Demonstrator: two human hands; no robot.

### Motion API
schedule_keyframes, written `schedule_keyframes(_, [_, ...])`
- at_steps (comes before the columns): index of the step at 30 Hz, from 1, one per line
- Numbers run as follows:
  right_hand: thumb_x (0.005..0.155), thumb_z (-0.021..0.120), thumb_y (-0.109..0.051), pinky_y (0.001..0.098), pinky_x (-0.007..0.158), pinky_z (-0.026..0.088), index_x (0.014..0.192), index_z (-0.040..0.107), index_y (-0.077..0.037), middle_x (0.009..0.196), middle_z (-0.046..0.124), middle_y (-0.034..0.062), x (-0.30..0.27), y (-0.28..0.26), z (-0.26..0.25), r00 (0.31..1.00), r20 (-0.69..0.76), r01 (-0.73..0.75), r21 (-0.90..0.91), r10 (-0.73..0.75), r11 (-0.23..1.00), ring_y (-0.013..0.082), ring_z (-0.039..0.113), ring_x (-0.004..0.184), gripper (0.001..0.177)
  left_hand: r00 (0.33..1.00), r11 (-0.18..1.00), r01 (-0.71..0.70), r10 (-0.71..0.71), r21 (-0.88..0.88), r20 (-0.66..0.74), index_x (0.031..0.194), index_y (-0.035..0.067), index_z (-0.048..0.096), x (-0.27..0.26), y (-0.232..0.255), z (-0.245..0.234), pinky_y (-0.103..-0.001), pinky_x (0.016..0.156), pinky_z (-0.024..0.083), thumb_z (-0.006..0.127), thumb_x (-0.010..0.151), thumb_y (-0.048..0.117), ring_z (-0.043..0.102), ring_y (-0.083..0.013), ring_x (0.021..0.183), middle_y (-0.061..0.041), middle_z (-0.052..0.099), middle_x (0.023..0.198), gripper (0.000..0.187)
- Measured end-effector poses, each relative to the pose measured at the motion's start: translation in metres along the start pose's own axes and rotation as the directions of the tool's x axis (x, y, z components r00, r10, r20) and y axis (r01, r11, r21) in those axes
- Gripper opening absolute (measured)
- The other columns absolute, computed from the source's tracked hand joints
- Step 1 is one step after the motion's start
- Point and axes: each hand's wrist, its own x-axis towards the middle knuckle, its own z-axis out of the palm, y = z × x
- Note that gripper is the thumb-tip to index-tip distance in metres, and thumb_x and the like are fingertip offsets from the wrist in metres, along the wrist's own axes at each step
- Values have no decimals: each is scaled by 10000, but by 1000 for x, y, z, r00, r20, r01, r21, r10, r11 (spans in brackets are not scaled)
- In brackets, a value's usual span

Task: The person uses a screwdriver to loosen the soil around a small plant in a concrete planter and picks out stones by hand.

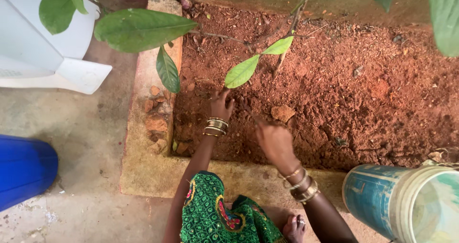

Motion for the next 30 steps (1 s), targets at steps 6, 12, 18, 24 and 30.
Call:
schedule_keyframes(6, [1006,575,-99,244,274,343,1318,650,-57,523,627,55,9,18,-4,991,-26,-121,186,128,975,111,452,311,323,921,841,-320,384,437,-66,1358,198,633,10,16,14,-559,1032,450,685,896,353,587,-326,1184,-129,602,1318,491])
schedule_keyframes(12, [1044,559,-103,239,256,372,1296,639,-39,593,657,91,19,16,19,989,27,-148,88,146,985,120,489,331,272,967,936,-250,255,248,13,1241,178,724,11,2,37,-554,1159,391,676,953,228,564,-265,1272,-15,656,1328,296])
schedule_keyframes(18, [914,564,-52,153,179,411,1342,562,-67,813,685,201,17,5,40,996,86,9,-372,25,928,65,515,296,428,942,891,-309,334,334,-20,1198,171,734,12,-10,53,-561,1144,375,662,933,176,591,-277,1240,-43,673,1328,274])
schedule_keyframes(24, [1009,562,-84,220,252,356,1358,621,-71,465,613,47,-10,40,10,991,-72,-97,163,110,982,98,436,290,355,938,925,-260,310,278,-154,1369,164,616,0,-7,56,-575,1184,334,568,1029,296,566,-285,1293,-92,645,1373,368])
schedule_keyframes(30, [1008,577,-72,230,278,327,1300,658,-20,508,639,63,-17,54,10,972,-32,-217,258,233,942,73,416,313,307,967,932,-249,253,264,20,1384,185,604,-12,17,49,-643,1156,226,591,1017,299,512,-318,1297,-123,559,1430,384])
